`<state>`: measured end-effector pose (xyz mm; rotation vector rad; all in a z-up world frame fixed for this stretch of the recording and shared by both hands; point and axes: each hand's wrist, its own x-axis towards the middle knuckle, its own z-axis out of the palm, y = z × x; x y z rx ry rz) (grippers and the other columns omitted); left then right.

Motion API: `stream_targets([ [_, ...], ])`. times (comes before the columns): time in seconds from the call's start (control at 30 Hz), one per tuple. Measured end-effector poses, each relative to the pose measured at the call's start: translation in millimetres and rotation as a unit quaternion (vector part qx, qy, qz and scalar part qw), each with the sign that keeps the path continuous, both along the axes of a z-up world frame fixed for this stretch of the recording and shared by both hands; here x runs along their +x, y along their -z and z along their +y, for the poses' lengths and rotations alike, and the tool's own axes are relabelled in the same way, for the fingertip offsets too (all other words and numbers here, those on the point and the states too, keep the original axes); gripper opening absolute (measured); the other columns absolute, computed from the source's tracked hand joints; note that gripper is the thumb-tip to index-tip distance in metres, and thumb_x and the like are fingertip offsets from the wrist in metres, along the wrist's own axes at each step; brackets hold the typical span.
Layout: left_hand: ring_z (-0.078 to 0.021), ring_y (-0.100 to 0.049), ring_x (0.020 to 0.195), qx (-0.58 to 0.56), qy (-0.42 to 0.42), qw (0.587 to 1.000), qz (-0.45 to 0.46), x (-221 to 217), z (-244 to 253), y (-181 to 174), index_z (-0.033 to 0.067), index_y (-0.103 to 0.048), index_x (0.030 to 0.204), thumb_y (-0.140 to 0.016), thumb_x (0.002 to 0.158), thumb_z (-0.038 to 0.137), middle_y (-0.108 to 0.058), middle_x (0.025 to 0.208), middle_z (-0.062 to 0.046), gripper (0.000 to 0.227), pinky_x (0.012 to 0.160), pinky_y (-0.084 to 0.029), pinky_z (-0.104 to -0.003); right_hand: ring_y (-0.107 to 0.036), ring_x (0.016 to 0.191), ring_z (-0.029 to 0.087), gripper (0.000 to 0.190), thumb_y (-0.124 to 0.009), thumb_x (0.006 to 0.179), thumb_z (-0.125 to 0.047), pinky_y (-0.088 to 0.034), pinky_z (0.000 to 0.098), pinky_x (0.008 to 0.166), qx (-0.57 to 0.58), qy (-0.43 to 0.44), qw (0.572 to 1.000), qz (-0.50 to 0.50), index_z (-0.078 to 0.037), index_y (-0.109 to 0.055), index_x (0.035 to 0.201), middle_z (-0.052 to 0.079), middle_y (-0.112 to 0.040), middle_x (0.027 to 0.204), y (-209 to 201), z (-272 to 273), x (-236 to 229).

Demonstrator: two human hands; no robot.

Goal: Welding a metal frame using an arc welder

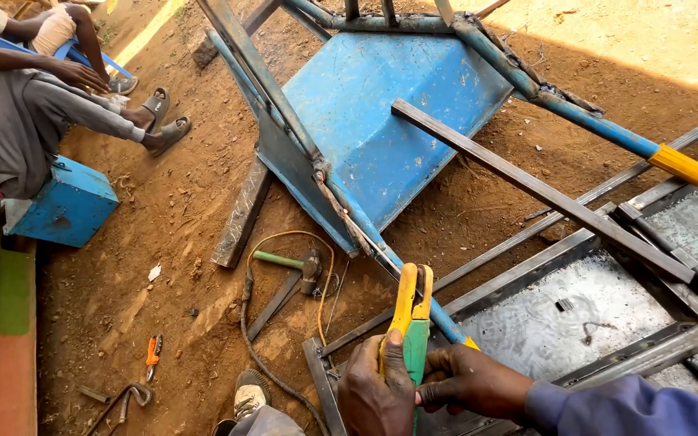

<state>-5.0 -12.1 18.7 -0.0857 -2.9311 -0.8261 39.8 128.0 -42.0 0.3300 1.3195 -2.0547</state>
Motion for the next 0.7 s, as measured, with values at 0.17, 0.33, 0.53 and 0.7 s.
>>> stream_targets([
  [0.17, -0.0232, -0.070, 0.066, -0.030, -0.007, 0.999, -0.025, -4, 5, -18, 0.0249, -0.079, 0.085, -0.052, 0.091, 0.061, -0.077, 0.076, 0.003, 0.046, 0.054, -0.048, -0.042, -0.053, 0.063, 0.006, 0.027, -0.087, 0.081, -0.016, -0.036, 0.0201, 0.051, -0.034, 0.018, 0.999, 0.014, -0.008, -0.077, 0.105, -0.002, -0.072, 0.081, -19, 5, -3],
  [0.33, -0.0293, -0.068, 0.066, 0.017, 0.000, 1.000, -0.022, -7, 1, -9, 0.0193, -0.077, 0.075, -0.057, 0.093, 0.052, -0.076, 0.070, -0.003, 0.043, 0.059, -0.047, -0.046, -0.054, 0.064, 0.009, 0.038, -0.091, 0.075, -0.021, -0.038, 0.0222, 0.052, -0.015, 0.017, 1.000, -0.008, -0.005, -0.075, 0.106, 0.002, -0.075, 0.084, -14, 5, 0],
  [0.53, -0.0209, -0.069, 0.062, -0.006, 0.015, 0.995, 0.095, 1, 8, -11, 0.0267, -0.077, 0.079, -0.054, 0.091, 0.058, -0.073, 0.071, 0.006, 0.040, 0.050, -0.047, -0.038, -0.058, 0.065, 0.007, 0.041, -0.093, 0.072, -0.016, -0.037, 0.0197, 0.050, -0.045, 0.025, 0.999, 0.013, -0.008, -0.077, 0.110, 0.002, -0.079, 0.087, -17, 9, 0],
  [0.7, -0.0212, -0.074, 0.074, -0.034, -0.033, 0.994, -0.096, -8, -7, -8, 0.0291, -0.082, 0.090, -0.052, 0.089, 0.063, -0.082, 0.081, 0.003, 0.046, 0.061, -0.050, -0.041, -0.060, 0.065, 0.007, 0.065, -0.094, 0.068, -0.022, -0.040, 0.0216, 0.052, 0.011, 0.013, 1.000, -0.017, -0.011, -0.069, 0.127, 0.003, -0.081, 0.088, -29, 5, -6],
])
